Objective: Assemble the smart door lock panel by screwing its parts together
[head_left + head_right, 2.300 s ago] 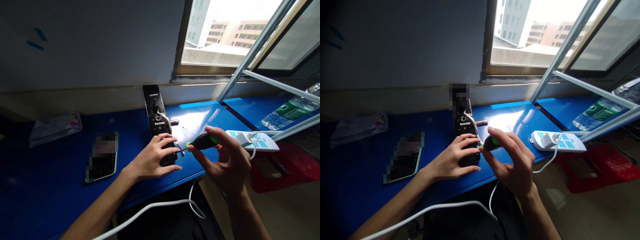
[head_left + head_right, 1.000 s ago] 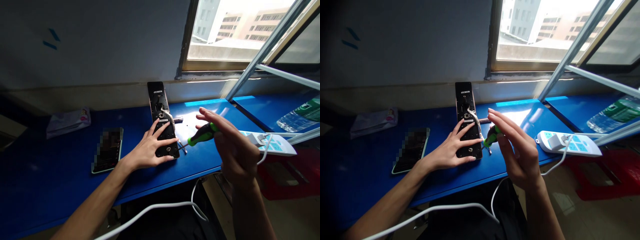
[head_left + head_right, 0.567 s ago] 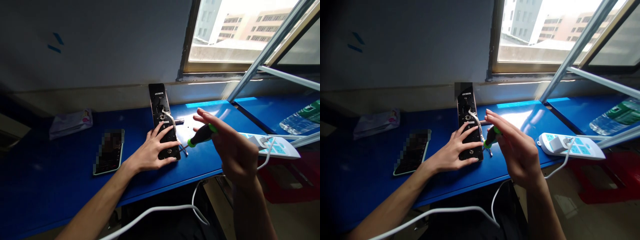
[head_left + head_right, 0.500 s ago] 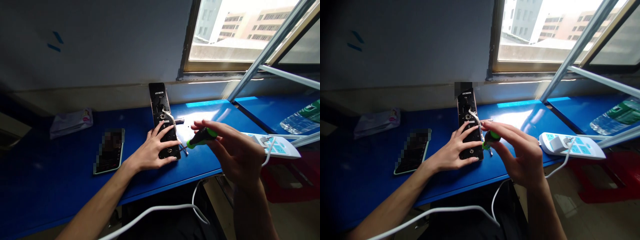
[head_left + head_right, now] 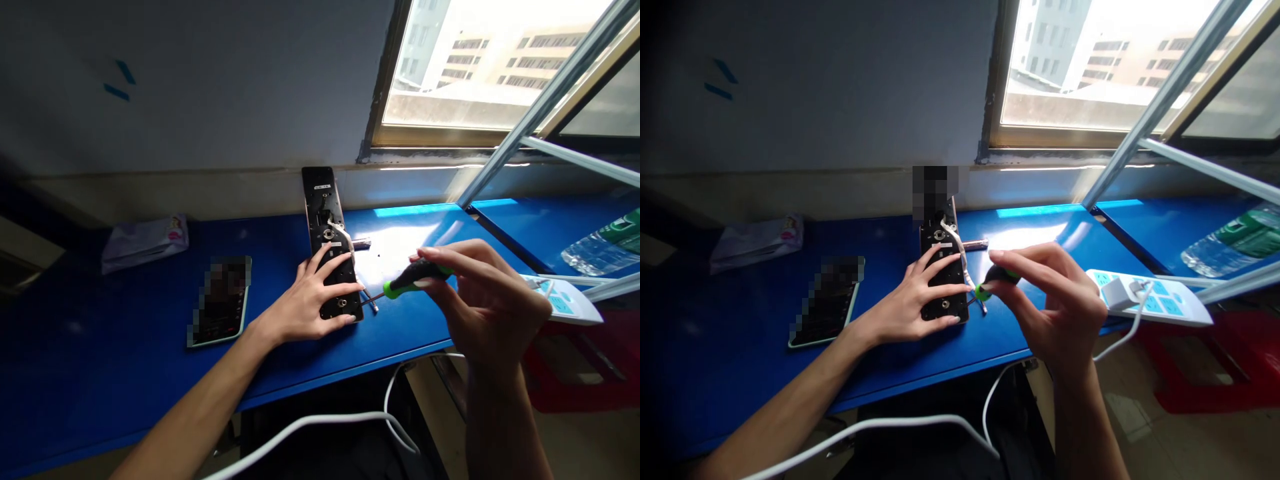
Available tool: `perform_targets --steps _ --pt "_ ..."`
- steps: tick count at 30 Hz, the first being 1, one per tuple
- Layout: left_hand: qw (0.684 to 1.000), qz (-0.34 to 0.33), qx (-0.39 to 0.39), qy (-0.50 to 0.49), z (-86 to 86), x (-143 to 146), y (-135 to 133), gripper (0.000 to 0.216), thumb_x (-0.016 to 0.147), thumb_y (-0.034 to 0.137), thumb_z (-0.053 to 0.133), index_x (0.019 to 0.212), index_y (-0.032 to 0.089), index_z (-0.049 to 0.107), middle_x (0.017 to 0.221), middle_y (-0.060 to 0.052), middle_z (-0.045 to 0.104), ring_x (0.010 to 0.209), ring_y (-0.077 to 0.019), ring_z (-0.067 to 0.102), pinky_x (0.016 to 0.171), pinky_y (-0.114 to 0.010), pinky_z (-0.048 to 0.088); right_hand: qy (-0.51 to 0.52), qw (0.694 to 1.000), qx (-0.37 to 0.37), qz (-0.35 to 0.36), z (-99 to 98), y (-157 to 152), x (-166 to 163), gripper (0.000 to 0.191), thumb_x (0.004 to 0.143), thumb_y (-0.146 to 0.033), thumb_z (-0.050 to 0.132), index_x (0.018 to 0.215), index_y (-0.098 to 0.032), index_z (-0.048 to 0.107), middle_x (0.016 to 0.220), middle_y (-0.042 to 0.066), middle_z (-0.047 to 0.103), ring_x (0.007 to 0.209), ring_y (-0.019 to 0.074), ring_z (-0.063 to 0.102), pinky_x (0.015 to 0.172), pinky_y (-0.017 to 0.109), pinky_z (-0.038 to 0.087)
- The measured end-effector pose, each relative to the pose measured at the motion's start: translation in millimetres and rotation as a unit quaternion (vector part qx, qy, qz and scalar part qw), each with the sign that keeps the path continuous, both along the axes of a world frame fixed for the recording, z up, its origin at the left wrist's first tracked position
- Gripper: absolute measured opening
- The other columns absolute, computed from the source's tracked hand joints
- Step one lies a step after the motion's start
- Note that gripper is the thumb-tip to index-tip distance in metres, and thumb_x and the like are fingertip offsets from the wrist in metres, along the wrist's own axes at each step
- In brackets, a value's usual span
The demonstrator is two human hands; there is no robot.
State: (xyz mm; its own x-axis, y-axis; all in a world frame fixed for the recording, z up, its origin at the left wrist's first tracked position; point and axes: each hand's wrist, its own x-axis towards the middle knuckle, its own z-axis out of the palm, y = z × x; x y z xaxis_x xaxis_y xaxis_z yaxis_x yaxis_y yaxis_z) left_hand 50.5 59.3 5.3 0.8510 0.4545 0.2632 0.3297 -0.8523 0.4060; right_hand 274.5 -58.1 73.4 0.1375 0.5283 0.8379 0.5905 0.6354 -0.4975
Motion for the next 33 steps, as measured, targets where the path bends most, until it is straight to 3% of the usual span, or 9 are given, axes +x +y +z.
perform_targets --steps 3,7,9,14,19,25,27,30,33 --pt "1.0 0.0 -0.002 0.003 0.2 0.0 -0.3 0.051 0.091 0.044 0.08 0.141 0.035 0.072 0.176 -0.01 0.032 0.165 -0.0504 0.009 0.121 -0.079 0.028 -0.034 0.998 0.001 -0.044 1.8 -0.4 1.9 0.043 0.089 -0.017 0.084 0.126 -0.039 0.079 0.097 0.0 0.073 0.089 0.0164 0.069 0.075 0.034 0.058" --pt "1.0 0.004 -0.005 0.003 0.0 0.1 -0.5 0.052 0.09 0.043 0.081 0.141 0.036 0.071 0.177 -0.011 0.032 0.165 -0.0504 0.009 0.122 -0.079 0.027 -0.021 0.995 -0.088 0.051 4.0 -4.0 3.4 0.051 0.105 -0.01 0.056 0.149 -0.034 0.063 0.142 0.008 0.071 0.124 0.0268 0.073 0.101 0.05 0.062" --pt "1.0 0.004 -0.006 0.004 0.3 0.1 -0.7 0.052 0.09 0.044 0.081 0.141 0.036 0.071 0.177 -0.011 0.032 0.165 -0.0502 0.008 0.122 -0.079 0.027 -0.006 0.994 -0.088 0.059 4.4 -4.7 4.4 0.051 0.101 -0.008 0.065 0.144 -0.034 0.067 0.136 0.006 0.076 0.116 0.027 0.077 0.096 0.049 0.065" --pt "1.0 0.003 -0.006 0.013 1.6 -0.1 -0.7 0.052 0.091 0.043 0.08 0.141 0.035 0.071 0.176 -0.012 0.032 0.165 -0.0499 0.007 0.121 -0.079 0.027 -0.042 0.997 -0.005 -0.066 2.8 -2.4 8.0 0.045 0.085 -0.018 0.089 0.124 -0.038 0.08 0.091 -0.001 0.074 0.081 0.0171 0.071 0.069 0.034 0.061" --pt "1.0 -0.008 -0.01 -0.001 -1.6 -0.2 0.7 0.051 0.091 0.042 0.081 0.14 0.036 0.072 0.176 -0.011 0.032 0.166 -0.0487 0.008 0.122 -0.078 0.027 -0.019 0.994 -0.098 0.033 1.5 -7.2 8.0 0.048 0.105 -0.013 0.056 0.148 -0.034 0.065 0.144 0.007 0.071 0.127 0.0279 0.071 0.103 0.051 0.061" --pt "0.999 -0.006 -0.031 -0.015 -4.3 -0.4 0.2 0.049 0.09 0.04 0.082 0.139 0.037 0.073 0.176 -0.009 0.032 0.165 -0.049 0.012 0.12 -0.078 0.033 -0.034 0.999 -0.026 -0.016 5.3 -6.0 5.5 0.05 0.086 -0.012 0.086 0.127 -0.039 0.079 0.094 -0.002 0.074 0.082 0.015 0.071 0.069 0.032 0.06" --pt "0.999 -0.006 -0.036 -0.02 -4.4 -0.5 -0.3 0.049 0.091 0.041 0.081 0.138 0.038 0.073 0.177 -0.008 0.031 0.165 -0.049 0.013 0.12 -0.078 0.033 -0.057 0.998 -0.032 -0.014 6.6 -4.6 3.6 0.049 0.091 -0.013 0.081 0.133 -0.039 0.075 0.101 0.0 0.074 0.089 0.0164 0.071 0.076 0.034 0.06" --pt "0.999 -0.003 -0.04 -0.019 -3.7 -0.4 -1.2 0.048 0.091 0.042 0.081 0.138 0.038 0.073 0.177 -0.008 0.031 0.165 -0.0482 0.013 0.121 -0.079 0.032 -0.061 0.994 -0.085 0.043 7.0 -3.8 -1.1 0.055 0.102 -0.009 0.062 0.149 -0.036 0.063 0.137 0.006 0.073 0.121 0.0245 0.072 0.099 0.045 0.061" --pt "0.999 -0.001 -0.046 -0.005 -1.8 -0.1 -2.2 0.047 0.091 0.04 0.082 0.137 0.038 0.074 0.177 -0.01 0.03 0.165 -0.0482 0.012 0.118 -0.081 0.033 -0.045 0.995 -0.07 0.049 6.6 -2.4 -5.2 0.056 0.097 -0.007 0.07 0.144 -0.037 0.067 0.125 0.005 0.078 0.107 0.0227 0.077 0.089 0.042 0.064"
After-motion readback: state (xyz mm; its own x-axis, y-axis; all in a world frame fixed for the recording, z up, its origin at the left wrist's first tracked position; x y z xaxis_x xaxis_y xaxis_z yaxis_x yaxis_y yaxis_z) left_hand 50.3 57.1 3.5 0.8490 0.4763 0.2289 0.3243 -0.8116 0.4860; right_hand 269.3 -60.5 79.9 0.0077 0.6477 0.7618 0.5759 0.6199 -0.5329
